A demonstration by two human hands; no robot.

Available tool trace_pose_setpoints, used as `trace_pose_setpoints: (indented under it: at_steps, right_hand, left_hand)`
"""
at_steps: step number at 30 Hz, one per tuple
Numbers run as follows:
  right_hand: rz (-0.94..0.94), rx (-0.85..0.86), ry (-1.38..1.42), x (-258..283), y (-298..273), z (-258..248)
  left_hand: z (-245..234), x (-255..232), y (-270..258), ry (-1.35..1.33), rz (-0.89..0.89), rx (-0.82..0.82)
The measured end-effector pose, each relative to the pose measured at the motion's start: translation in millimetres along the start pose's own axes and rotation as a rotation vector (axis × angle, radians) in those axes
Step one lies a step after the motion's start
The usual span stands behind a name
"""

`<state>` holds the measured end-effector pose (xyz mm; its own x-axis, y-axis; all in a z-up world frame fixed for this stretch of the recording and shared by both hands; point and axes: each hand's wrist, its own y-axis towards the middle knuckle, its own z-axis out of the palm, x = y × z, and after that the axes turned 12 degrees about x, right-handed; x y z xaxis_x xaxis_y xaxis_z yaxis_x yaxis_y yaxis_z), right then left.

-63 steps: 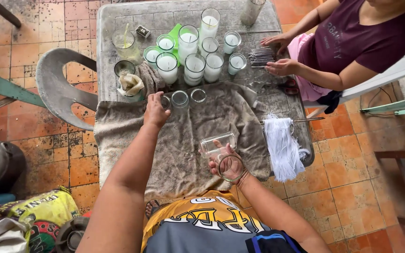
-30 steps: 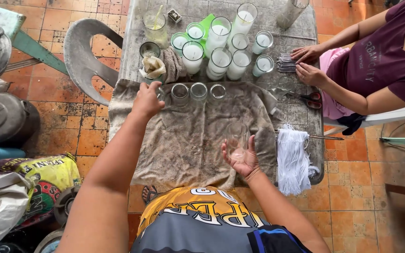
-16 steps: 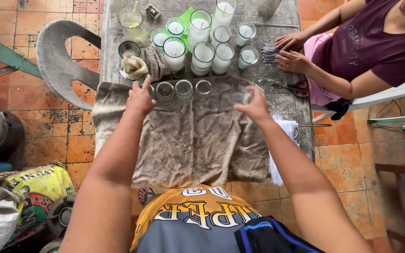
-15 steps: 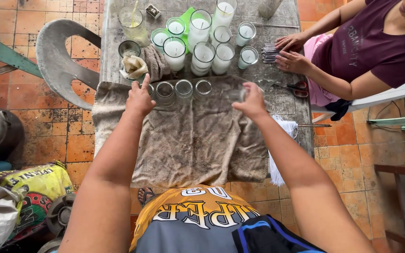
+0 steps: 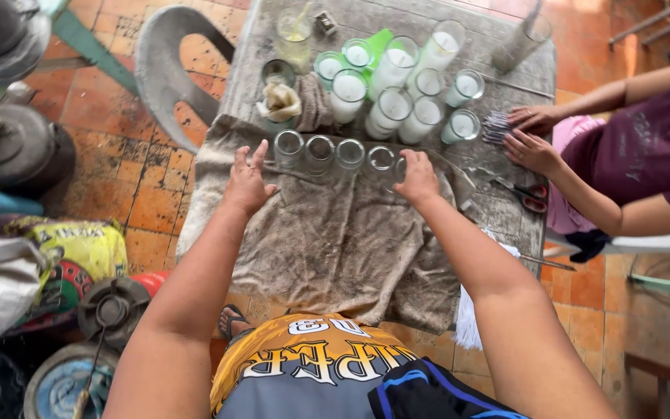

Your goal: Preparing candle wicks by cutting them to size and arranging glass jars on a table for candle making.

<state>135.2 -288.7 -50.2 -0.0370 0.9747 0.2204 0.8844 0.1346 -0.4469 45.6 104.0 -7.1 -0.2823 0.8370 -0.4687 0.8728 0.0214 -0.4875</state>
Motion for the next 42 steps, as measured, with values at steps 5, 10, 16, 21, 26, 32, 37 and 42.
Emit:
trace_pose_setpoints:
  at_steps: [5,10,16,21,26,32,37,42]
  right_hand:
    - [0.013,-0.116,0.013,30.2,-41.6,-18.3]
    - [-0.203,-0.432,0.163,66.1,-116.8,-0.1]
    - [-0.658,-0.492,0.118,167.0,-171.4,110.2]
    - [-0.868,-0.123,0.174,296.7,-241.9,210.3]
    - [-1.010,0.128,0.106,397.0,-296.6,294.9]
    - [-0.557,0.503,-0.142,461.0,-314.2,366.9]
    - [-0.171,0.670,-0.009,460.4,-261.9,442.0]
    - [0.021,0.899,0.130,549.1,-296.2,423.6]
  left_hand:
    - [35.7,68.1,-14.7,-0.011,0.044,-0.072]
    - [41.3,125.1,-92.4,-0.075,-0.039,-0.160]
    - [84.6,234.6,-216.3,-0.122,-0.212,-0.308]
    - [119.8,323.6,-362.4,-0.200,-0.478,-0.261]
    - [164.0,399.6,-513.9,-0.419,-0.762,-0.244]
    - [228.4,444.7,-669.6,-0.792,-1.099,-0.397]
    - [261.8,447.0,-739.9,-0.993,-1.307,-0.489]
    - [235.9,440.3,-744.6,-1.134,-1.313,-0.586]
